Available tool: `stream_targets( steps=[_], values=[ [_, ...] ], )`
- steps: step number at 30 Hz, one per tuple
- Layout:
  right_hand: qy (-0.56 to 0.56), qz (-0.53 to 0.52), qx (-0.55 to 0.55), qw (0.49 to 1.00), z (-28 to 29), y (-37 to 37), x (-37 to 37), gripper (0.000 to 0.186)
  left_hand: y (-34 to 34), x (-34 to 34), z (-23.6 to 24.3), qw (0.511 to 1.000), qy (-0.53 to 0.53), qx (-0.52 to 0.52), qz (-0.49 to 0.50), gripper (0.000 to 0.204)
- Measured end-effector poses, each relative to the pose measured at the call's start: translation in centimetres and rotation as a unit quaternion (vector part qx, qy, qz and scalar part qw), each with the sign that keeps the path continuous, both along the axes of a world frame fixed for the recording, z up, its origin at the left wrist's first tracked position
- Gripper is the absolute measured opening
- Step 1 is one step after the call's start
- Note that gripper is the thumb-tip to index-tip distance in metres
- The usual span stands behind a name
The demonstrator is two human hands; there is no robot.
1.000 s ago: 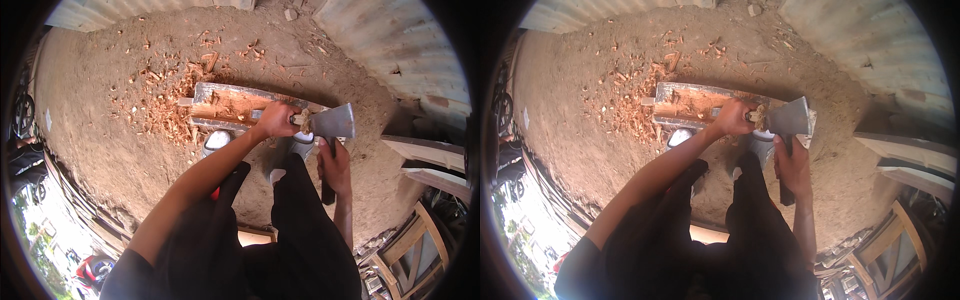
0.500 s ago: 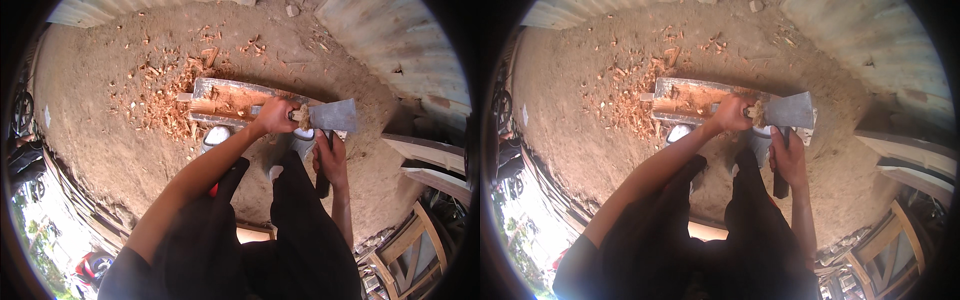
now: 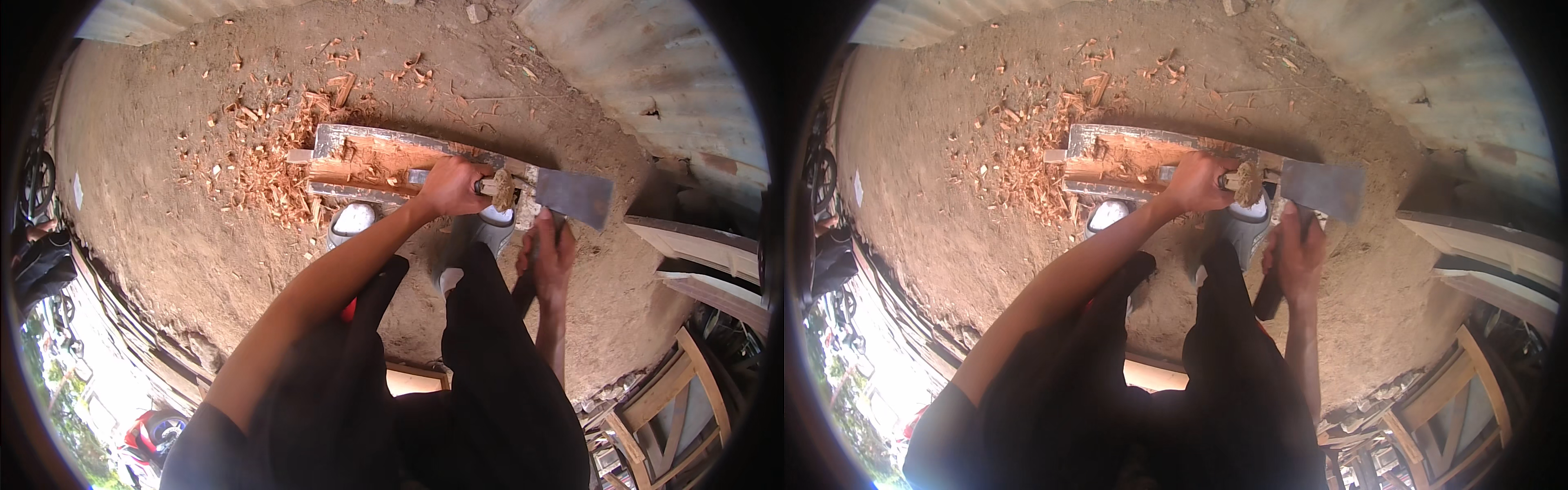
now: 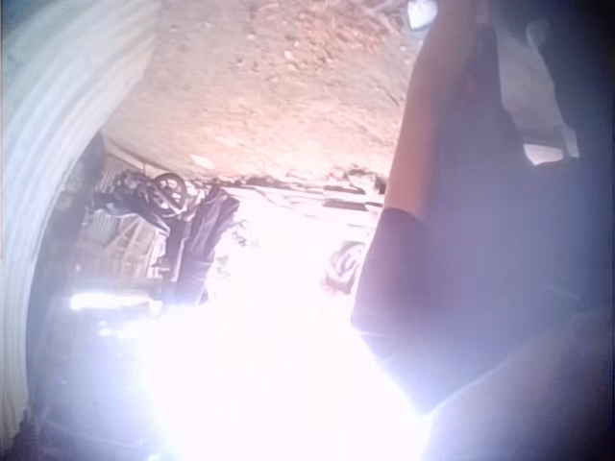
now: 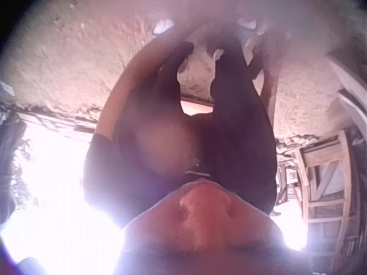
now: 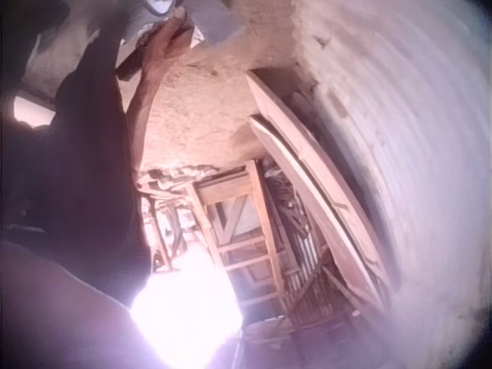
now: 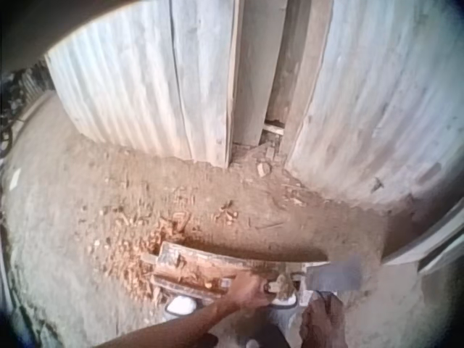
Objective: The person uses a small axe to repeatedly strike and chip away at a piece of wood clamped in a metal vise. Wood shavings accumulate on the ground as the person continues to shape the wood by hand.
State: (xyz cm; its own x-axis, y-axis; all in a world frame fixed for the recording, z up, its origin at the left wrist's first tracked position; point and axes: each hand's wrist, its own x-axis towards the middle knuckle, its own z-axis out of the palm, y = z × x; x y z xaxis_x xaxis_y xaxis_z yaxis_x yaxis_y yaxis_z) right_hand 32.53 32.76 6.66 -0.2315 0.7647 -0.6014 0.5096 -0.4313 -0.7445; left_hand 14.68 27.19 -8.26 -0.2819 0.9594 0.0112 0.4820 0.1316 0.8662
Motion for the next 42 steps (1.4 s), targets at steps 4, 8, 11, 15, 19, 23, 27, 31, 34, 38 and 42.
stream_targets(
  steps=[4, 8, 11, 15, 19, 23, 27, 31, 34, 38, 42],
  values=[
    [-0.050, 0.091, -0.099, 0.990, 0.6, 1.4, 0.7, 0.033, -0.3, 0.0, -0.1, 1.000, 0.016, 0.009, -0.006, 0.029],
    [-0.035, 0.004, -0.031, 0.999, 0.1, 0.5, 1.1, 0.037, -0.1, 0.2, -0.2, 1.000, 0.016, -0.002, 0.003, 0.034],
    [-0.058, 0.100, -0.035, 0.993, -0.4, 0.7, 1.5, 0.037, 0.1, 0.3, 0.0, 1.000, 0.015, -0.011, -0.007, 0.034],
    [-0.020, 0.041, -0.069, 0.997, 0.0, 1.7, 1.7, 0.034, -0.1, 0.0, -0.1, 1.000, 0.028, 0.002, 0.005, 0.034],
    [-0.040, 0.075, -0.054, 0.995, -1.1, 0.4, 1.3, 0.037, 0.3, 0.2, 0.2, 0.999, 0.024, -0.031, 0.000, 0.033],
    [0.011, 0.042, -0.066, 0.997, -1.3, 2.1, 1.9, 0.039, 0.1, -0.1, -0.4, 0.999, 0.042, -0.028, 0.002, 0.032],
    [0.014, 0.089, -0.083, 0.992, -3.0, 0.9, 1.7, 0.039, 0.2, 0.3, -0.1, 0.998, 0.036, -0.043, 0.001, 0.030],
    [0.014, 0.036, -0.119, 0.992, -1.8, 2.9, 2.2, 0.041, -0.3, 0.4, -0.4, 0.999, 0.032, -0.007, 0.003, 0.029],
    [0.074, 0.012, -0.062, 0.995, -3.3, 0.8, 1.4, 0.041, 0.3, 0.2, -0.1, 0.999, 0.045, -0.018, 0.001, 0.028],
    [0.007, 0.113, -0.131, 0.985, -1.0, 3.0, 1.6, 0.040, -0.6, -0.2, 0.1, 0.998, 0.051, -0.027, -0.002, 0.027],
    [0.060, -0.014, -0.056, 0.997, -2.9, -0.1, 0.2, 0.042, -0.3, 0.0, -0.2, 0.997, 0.068, -0.040, -0.004, 0.028]
  ],
)
